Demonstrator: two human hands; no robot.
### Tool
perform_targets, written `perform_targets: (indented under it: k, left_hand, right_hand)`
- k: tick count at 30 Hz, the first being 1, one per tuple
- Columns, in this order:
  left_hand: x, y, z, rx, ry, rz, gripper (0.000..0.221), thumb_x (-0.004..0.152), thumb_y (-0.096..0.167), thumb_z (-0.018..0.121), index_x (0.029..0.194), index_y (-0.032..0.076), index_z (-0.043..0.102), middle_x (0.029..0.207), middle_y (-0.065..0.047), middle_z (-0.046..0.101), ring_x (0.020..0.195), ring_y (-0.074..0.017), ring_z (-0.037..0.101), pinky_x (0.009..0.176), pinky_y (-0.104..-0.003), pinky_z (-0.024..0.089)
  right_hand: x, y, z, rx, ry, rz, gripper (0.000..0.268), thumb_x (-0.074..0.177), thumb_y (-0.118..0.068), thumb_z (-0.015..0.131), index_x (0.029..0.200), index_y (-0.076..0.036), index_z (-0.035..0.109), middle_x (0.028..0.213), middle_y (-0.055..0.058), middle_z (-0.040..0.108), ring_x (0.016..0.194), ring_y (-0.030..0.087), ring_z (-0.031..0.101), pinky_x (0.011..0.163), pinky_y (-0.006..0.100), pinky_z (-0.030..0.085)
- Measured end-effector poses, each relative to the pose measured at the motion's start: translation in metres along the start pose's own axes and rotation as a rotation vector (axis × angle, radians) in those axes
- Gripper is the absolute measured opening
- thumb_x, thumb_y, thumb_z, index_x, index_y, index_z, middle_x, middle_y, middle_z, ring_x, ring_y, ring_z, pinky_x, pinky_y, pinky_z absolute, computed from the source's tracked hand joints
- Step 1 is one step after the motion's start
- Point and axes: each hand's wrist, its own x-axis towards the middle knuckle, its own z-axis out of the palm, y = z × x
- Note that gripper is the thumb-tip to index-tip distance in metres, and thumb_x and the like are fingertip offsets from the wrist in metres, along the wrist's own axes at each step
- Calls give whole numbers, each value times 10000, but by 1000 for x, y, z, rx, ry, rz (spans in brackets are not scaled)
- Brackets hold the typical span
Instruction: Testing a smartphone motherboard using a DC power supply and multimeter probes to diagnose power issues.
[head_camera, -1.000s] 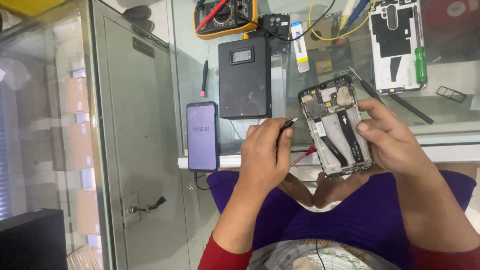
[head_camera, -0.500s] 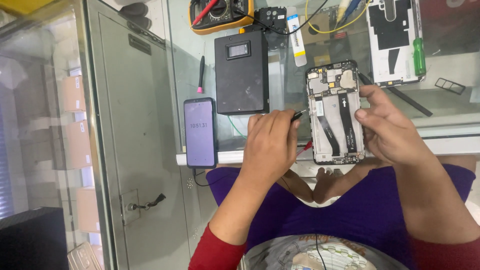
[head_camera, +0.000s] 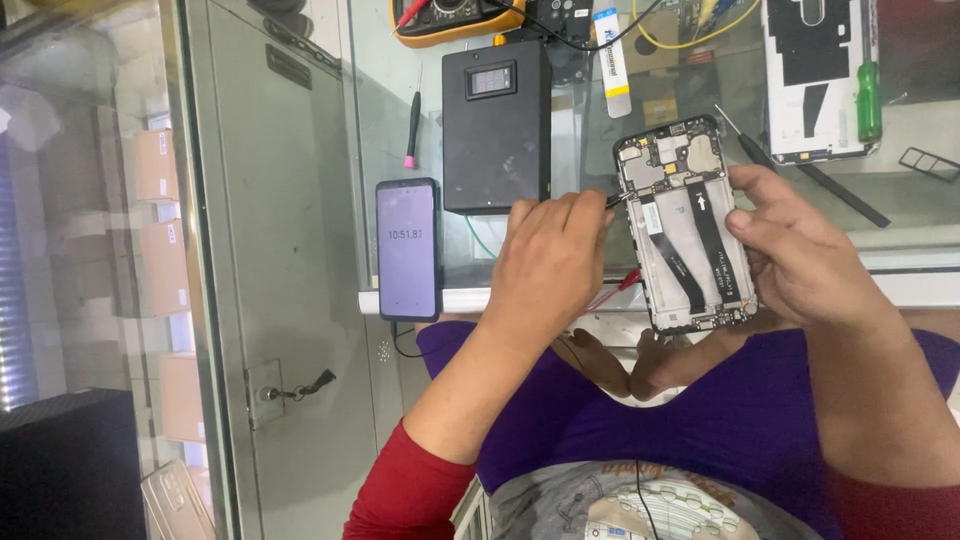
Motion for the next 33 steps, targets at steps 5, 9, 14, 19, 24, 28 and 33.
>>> perform_targets:
  k: [5,9,14,19,24,28,33]
  left_hand:
    - [0,0,0,9,14,1,66,1020,81,572,960,53,568,735,-74,573,647,-297,530,713,-410,384]
    - [0,2,-2,-15,8,-13,124,1025,80,554,907,55,528,733,-83,560,632,-303,518,708,-412,385]
    - [3,4,-13,-19,-50,-52,142,1044,125,524,1134,17,538,870,-112,637,722,-302,589,727,-435,380]
    - [0,3,-22,-188,-189,-148,367,1098,232,378,1368,10,490,933,-132,703,831,-319,659,819,-427,409]
    - [-3,0,-22,-330,-179,-174,141,1076,154,428,1111,48,516,793,-88,626,716,-342,607,778,-430,422]
    - [-6,1,-20,-391,-192,-168,181,1086,167,419,1131,25,521,859,-97,668,734,-333,630,850,-461,464]
    - [-8,2,-27,-408,-185,-119,146,1088,158,425,1067,33,498,802,-90,580,692,-306,588,789,-446,449]
  right_hand:
    - [0,-1,1,25,-72,-24,417,1036,-104,510,1446,-97,435,1309,152,648,983,193,702,749,323,618]
    - [2,6,-3,-30,-80,-62,379,1039,-83,503,1413,-75,443,1396,15,519,846,106,647,662,259,588]
    - [-1,4,-1,12,-67,-14,440,1036,-77,510,1463,-145,430,1217,126,655,906,192,693,699,335,601]
    - [-1,2,-4,49,-39,9,406,1019,-82,534,1420,-130,492,1272,56,639,868,147,691,663,289,598]
    - [0,-7,0,-89,23,26,549,997,-120,450,1529,16,455,1413,166,601,1119,221,632,930,296,518]
    - [-3,-6,3,-124,159,41,504,1015,-138,492,1506,-28,504,1415,118,622,1134,177,639,939,275,537]
    - [-8,-18,25,-258,253,-25,515,1006,-164,531,1495,-1,527,1391,122,638,1154,166,648,1011,258,529]
